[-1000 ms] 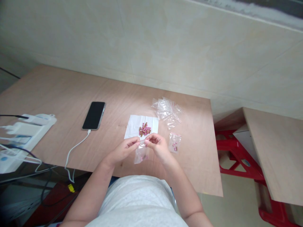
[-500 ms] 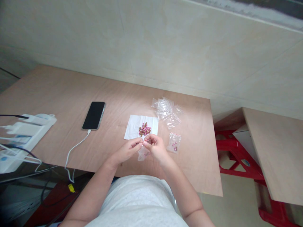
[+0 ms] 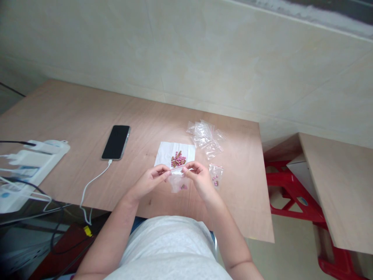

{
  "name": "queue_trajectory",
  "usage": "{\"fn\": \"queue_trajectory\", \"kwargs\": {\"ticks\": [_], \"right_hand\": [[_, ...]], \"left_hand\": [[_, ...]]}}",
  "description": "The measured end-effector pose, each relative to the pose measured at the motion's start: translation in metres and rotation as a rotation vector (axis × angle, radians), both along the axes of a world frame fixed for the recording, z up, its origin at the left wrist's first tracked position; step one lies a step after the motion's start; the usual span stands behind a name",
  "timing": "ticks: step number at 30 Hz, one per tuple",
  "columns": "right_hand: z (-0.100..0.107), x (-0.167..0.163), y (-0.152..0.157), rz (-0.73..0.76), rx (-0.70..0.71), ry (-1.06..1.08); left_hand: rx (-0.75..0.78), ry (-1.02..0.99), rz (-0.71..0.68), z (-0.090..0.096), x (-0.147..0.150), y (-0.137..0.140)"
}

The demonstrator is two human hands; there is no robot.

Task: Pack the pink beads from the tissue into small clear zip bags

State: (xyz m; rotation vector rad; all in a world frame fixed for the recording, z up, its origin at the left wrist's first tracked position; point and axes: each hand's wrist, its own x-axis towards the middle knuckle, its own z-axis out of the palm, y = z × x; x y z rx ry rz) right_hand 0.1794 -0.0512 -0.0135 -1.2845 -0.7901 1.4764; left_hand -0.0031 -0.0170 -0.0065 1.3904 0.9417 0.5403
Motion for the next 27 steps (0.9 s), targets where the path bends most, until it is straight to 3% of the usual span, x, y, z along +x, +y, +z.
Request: {"fn": "queue_trajectory", "kwargs": {"ticks": [7,13,21,27], "right_hand": [[0.009,-0.002,-0.002,-0.030,0.010,-0.026],[0.015,-0.003,-0.003,0.077,0.004,0.013],[0.023,-0.006,-0.004,0.112,0.020,-0.028],[0.003,-0.005,-0.003,0.069,0.044,-0.134]], "left_hand": [[0.048,0.028,0.042,-0.007,-0.003,0.001],[0.181,0.102,0.052,-0.004,-0.002,0.001],[0.189,0.121,0.066,-0.002,-0.003,0.000],[0.210,0.139,0.035,0.003,0.000,-0.001]]}}
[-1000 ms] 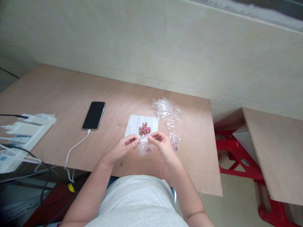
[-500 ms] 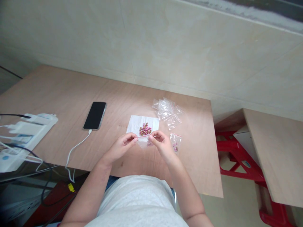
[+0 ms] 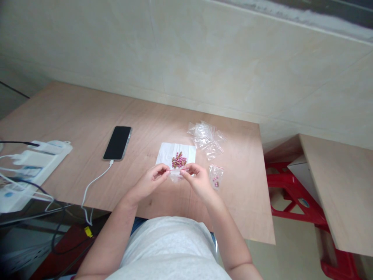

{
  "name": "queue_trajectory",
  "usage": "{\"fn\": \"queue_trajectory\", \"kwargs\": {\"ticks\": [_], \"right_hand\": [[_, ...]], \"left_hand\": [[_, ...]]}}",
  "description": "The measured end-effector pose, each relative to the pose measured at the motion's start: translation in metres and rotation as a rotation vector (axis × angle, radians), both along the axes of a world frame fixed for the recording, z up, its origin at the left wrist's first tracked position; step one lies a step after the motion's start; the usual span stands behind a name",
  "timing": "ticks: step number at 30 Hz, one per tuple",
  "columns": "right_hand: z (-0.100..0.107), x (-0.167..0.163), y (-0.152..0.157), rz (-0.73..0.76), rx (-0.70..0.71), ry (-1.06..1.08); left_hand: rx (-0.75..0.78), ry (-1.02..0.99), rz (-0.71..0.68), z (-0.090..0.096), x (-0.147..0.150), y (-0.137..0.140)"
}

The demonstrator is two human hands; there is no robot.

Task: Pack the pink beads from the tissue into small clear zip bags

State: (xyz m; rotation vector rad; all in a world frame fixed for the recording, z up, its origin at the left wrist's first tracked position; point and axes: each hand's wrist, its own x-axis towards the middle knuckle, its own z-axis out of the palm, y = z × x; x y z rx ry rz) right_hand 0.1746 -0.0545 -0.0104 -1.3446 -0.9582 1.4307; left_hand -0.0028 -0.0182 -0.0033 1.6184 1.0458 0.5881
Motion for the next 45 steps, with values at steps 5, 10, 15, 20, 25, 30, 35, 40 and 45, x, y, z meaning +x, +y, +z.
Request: {"fn": "queue_trajectory", "kwargs": {"ticks": [5,10,15,20,25,30,35,40,45], "right_hand": [[-0.011,-0.001,0.000,0.002,0.051,-0.071],[0.000,-0.011,-0.004,0.014,0.086,-0.127],[0.002,-0.011,-0.005,0.093,0.015,0.042],[-0.005,-0.008,-0.004,0.073,0.013,0.039],[-0.013,-0.009,-0.005,-0.071,-0.022,-0.037],[-0.015,-0.007,-0.004,-0.057,-0.090,0.061],[-0.007,0.003,-0.004,-0.111,-0.147,0.089],[-0.006,0.010,-0.011,-0.093,-0.115,0.094],[-0.010,0.005,-0.014,-0.133,-0.065,0.089]], "left_hand": [[-0.044,-0.035,-0.063,0.009,0.003,-0.003],[-0.140,-0.046,-0.191,0.013,0.012,-0.005],[-0.035,-0.041,-0.129,0.009,0.019,-0.005],[-0.046,-0.054,-0.126,0.001,0.023,-0.006],[-0.109,-0.070,-0.081,-0.008,0.015,-0.007],[-0.127,-0.080,-0.010,-0.017,0.003,-0.005],[-0.154,-0.068,0.030,-0.018,0.001,-0.002],[-0.205,-0.062,0.003,-0.011,0.000,-0.003],[-0.218,-0.040,-0.049,-0.010,0.002,-0.006]]}}
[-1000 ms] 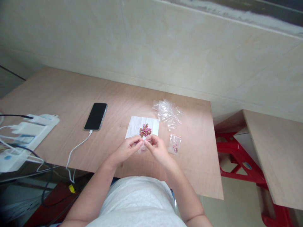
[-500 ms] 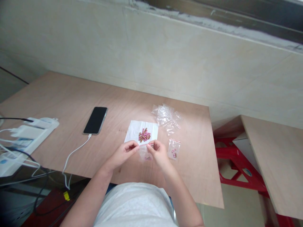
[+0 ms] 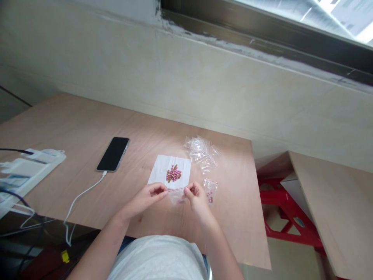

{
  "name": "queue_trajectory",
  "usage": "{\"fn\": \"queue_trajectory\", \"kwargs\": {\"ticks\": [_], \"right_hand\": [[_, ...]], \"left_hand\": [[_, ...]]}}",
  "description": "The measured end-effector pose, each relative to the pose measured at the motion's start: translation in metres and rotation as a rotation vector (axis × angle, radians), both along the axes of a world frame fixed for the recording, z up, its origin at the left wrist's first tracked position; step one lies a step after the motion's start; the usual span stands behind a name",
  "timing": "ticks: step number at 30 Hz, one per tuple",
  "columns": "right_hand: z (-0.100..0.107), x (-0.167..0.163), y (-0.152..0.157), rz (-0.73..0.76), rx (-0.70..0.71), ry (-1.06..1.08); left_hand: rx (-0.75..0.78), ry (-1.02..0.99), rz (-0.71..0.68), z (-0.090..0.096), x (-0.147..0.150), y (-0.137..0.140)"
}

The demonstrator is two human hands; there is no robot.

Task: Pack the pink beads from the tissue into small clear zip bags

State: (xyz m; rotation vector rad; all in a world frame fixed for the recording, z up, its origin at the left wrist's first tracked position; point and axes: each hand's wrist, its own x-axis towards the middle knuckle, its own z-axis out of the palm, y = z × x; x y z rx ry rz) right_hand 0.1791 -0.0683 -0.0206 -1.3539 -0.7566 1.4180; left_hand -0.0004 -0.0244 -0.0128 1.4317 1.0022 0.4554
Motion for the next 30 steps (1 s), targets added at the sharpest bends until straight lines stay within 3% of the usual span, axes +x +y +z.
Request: {"fn": "queue_trajectory", "kwargs": {"ticks": [5,8,12,15,17,23,30], "right_hand": [[0.000,0.008,-0.005,-0.093,-0.021,-0.041],[-0.016,0.030,-0.011,-0.250,-0.098,-0.144],[-0.053,0.071,-0.011,-0.419,-0.162,-0.678],[-0.069,0.093,0.008,-0.417,-0.187,-1.079],[-0.070,0.100,0.030,-0.388,-0.185,-1.195],[-0.065,0.104,0.091,-0.271,-0.218,-1.097],[-0.047,0.104,0.079,-0.061,-0.305,-0.740]], "left_hand": [[0.009,-0.012,-0.060,0.002,0.004,-0.002],[0.012,0.024,-0.092,-0.001,0.000,-0.001],[0.039,0.097,-0.081,-0.010,-0.008,0.000],[0.043,0.121,-0.059,-0.011,-0.011,0.000],[0.039,0.130,-0.048,-0.010,-0.011,0.000],[0.041,0.124,-0.026,-0.006,-0.011,-0.003],[0.043,0.142,0.004,-0.010,-0.018,-0.005]]}}
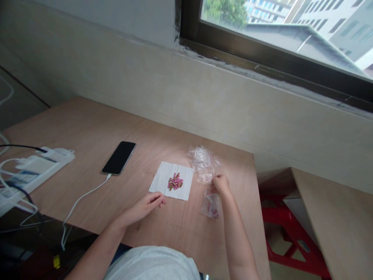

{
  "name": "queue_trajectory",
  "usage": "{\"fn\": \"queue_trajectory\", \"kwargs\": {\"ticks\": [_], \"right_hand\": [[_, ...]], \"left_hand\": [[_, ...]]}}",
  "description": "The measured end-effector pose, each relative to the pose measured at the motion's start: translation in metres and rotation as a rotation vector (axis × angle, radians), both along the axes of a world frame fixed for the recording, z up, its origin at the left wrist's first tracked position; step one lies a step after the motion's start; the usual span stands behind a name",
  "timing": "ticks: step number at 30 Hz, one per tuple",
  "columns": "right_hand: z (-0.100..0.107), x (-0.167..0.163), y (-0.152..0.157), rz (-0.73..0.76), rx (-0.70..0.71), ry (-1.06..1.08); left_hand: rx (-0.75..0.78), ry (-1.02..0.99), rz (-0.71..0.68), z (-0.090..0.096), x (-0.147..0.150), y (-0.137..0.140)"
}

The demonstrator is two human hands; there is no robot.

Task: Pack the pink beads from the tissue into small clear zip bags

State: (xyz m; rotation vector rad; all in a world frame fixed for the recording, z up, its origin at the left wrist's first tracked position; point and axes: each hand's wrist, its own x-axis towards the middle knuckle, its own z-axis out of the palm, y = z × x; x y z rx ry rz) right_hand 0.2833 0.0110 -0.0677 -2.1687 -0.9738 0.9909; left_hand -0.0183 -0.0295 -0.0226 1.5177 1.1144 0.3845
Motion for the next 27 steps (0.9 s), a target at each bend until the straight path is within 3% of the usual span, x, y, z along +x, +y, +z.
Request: {"fn": "queue_trajectory", "kwargs": {"ticks": [5,10,14,18,27], "right_hand": [[0.040,-0.004,-0.028,0.070,0.015,0.259],[0.069,-0.034,-0.063,0.116,0.104,0.572],[0.060,-0.083,-0.079,0.116,0.195,0.547],[0.048,-0.124,-0.084,0.075,0.275,0.528],[0.033,-0.143,-0.087,0.148,0.243,0.484]], "left_hand": [[0.002,-0.028,-0.003,0.000,0.001,0.001],[-0.006,-0.085,-0.007,0.017,0.011,0.000],[-0.044,-0.202,-0.038,0.028,0.025,-0.004],[-0.080,-0.230,0.017,0.024,0.031,-0.007],[-0.060,-0.140,0.037,0.017,0.026,-0.008]]}}
